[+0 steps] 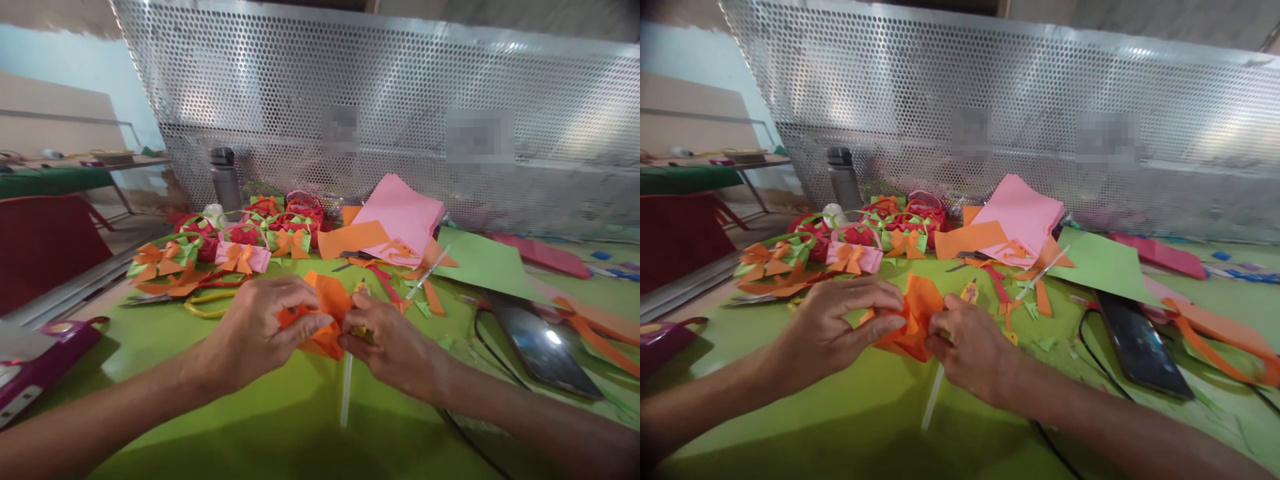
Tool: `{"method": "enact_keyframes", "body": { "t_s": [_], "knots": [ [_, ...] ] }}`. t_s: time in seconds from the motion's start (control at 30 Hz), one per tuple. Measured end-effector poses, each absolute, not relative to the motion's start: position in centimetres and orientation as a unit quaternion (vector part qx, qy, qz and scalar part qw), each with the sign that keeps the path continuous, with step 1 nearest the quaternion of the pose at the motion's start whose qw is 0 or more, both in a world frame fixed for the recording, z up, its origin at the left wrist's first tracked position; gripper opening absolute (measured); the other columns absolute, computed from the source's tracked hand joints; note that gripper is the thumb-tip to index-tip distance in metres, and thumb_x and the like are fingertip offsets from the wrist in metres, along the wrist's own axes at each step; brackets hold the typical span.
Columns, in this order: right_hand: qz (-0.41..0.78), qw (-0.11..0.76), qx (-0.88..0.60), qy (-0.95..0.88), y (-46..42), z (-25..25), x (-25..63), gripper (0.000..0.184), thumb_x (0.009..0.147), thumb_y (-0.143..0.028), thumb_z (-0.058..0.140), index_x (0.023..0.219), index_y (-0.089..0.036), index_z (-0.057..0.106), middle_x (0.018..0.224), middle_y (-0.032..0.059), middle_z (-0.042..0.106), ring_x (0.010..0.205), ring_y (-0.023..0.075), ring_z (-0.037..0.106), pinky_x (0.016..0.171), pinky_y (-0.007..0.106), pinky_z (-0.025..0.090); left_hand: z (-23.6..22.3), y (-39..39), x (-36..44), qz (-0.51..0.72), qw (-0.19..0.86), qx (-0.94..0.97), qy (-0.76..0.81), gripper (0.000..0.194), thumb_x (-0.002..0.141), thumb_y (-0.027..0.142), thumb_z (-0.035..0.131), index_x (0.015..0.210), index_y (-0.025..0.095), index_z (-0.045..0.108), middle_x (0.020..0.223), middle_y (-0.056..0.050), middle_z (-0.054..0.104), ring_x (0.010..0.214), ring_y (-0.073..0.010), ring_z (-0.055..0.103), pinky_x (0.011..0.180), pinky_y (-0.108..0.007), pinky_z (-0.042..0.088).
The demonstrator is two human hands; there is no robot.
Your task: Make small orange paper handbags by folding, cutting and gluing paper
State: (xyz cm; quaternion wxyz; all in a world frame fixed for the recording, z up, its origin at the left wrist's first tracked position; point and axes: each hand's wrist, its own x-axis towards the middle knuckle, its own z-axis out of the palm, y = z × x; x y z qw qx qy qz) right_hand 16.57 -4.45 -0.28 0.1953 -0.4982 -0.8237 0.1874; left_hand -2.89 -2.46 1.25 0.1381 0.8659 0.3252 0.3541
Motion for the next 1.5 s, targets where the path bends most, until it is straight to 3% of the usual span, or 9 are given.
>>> {"method": "enact_keyframes", "body": {
  "t_s": [0.17,0.37,0.63,0.93,1.2,1.5],
  "knots": [
    [0.181,0.236,-0.478,-0.826,-4.4,-0.6,16.4,0.015,0.081,-0.013,0.055,0.067,-0.016,0.060,0.070,0.0007,0.052,0.068,0.0134,0.050,0.063,0.027,0.037,0.8,-2.6,-2.4,0.274,0.226,0.863,0.358,0.013,0.080,0.023,0.057,0.074,0.019,0.068,0.069,0.001,0.067,0.060,-0.0108,0.059,0.057,-0.020,0.042],
    [0.146,0.311,-0.454,-0.822,-4.3,-0.2,16.9,0.019,0.087,-0.019,0.046,0.071,-0.018,0.058,0.069,0.0003,0.054,0.066,0.0135,0.050,0.063,0.027,0.038,0.3,-1.1,-2.9,0.317,0.352,0.791,0.386,0.016,0.080,0.026,0.055,0.072,0.015,0.064,0.062,0.002,0.061,0.057,-0.0106,0.053,0.053,-0.019,0.038],
    [0.173,0.385,-0.440,-0.793,-4.0,-0.2,17.1,0.012,0.081,-0.014,0.054,0.073,-0.019,0.060,0.067,-0.0028,0.059,0.062,0.0102,0.053,0.060,0.023,0.039,-1.1,-0.4,-3.2,0.342,0.594,0.644,0.339,0.014,0.072,0.026,0.064,0.079,0.014,0.067,0.078,-0.002,0.069,0.071,-0.0128,0.060,0.068,-0.023,0.044],
    [0.176,0.394,-0.427,-0.795,-4.4,-0.6,16.8,0.011,0.081,-0.015,0.057,0.073,-0.018,0.063,0.064,-0.0035,0.060,0.061,0.0093,0.053,0.060,0.022,0.039,-1.6,-0.7,-1.8,0.300,0.616,0.648,0.333,0.013,0.064,0.024,0.071,0.064,0.011,0.069,0.052,0.005,0.050,0.051,-0.0062,0.037,0.051,-0.020,0.028],
    [0.176,0.402,-0.430,-0.789,-4.4,-0.6,16.9,0.011,0.081,-0.013,0.056,0.072,-0.018,0.061,0.062,-0.0048,0.058,0.056,0.0077,0.050,0.056,0.019,0.037,-1.9,-0.7,-1.7,0.296,0.678,0.574,0.352,0.013,0.058,0.023,0.075,0.067,0.013,0.074,0.059,0.001,0.062,0.056,-0.0085,0.046,0.057,-0.020,0.034],
    [0.136,0.406,-0.415,-0.803,-4.7,-0.9,16.6,0.012,0.080,-0.010,0.057,0.071,-0.017,0.061,0.061,-0.0051,0.058,0.055,0.0060,0.051,0.055,0.018,0.037,-1.8,-1.0,-1.2,0.293,0.682,0.551,0.382,0.014,0.052,0.024,0.077,0.055,0.012,0.069,0.047,0.006,0.048,0.048,-0.0052,0.033,0.050,-0.020,0.025]
  ]
}}
